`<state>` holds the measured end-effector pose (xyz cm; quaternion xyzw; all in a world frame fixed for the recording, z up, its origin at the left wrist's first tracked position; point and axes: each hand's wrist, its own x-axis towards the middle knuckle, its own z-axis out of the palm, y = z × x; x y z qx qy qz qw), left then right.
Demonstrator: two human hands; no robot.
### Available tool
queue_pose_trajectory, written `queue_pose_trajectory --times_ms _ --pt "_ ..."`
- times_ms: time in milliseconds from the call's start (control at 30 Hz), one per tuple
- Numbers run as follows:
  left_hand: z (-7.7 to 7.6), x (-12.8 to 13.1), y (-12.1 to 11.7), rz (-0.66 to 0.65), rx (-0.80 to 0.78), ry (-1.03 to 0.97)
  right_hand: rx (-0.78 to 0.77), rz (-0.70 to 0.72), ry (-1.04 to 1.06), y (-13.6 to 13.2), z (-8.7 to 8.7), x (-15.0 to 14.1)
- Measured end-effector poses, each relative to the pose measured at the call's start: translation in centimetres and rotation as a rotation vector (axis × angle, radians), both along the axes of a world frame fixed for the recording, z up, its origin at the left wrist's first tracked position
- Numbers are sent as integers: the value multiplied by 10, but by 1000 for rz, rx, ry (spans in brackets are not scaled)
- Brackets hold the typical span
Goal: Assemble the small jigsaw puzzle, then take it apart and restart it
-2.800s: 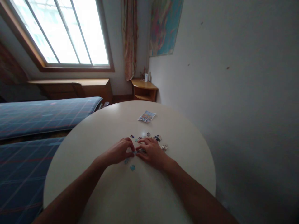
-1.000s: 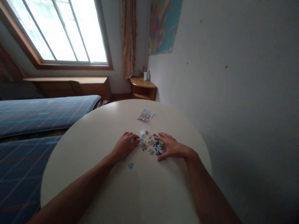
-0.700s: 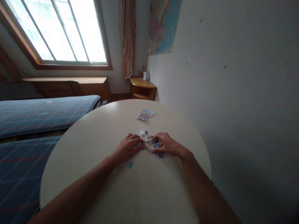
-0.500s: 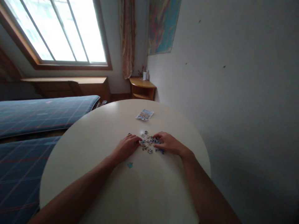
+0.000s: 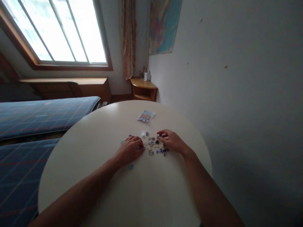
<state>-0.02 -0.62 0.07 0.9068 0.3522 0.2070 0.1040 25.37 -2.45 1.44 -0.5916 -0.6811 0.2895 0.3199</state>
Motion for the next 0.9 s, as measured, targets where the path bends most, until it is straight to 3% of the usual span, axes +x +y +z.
queue_pose_trajectory --times_ms 200,400,500,767,900 --pt "-1 3 -8 35 -14 -140 20 16 114 -1 4 -5" --pt "-8 17 -13 93 -360 -479 177 296 216 -8 3 -30" --pt "-10 17 -10 106 -456 -587 274 376 220 -13 5 -44" --pt "-6 12 -6 167 -485 -701 435 382 182 -16 3 -60" --pt "-3 10 -4 219 -490 -725 344 327 215 -13 -5 -63"
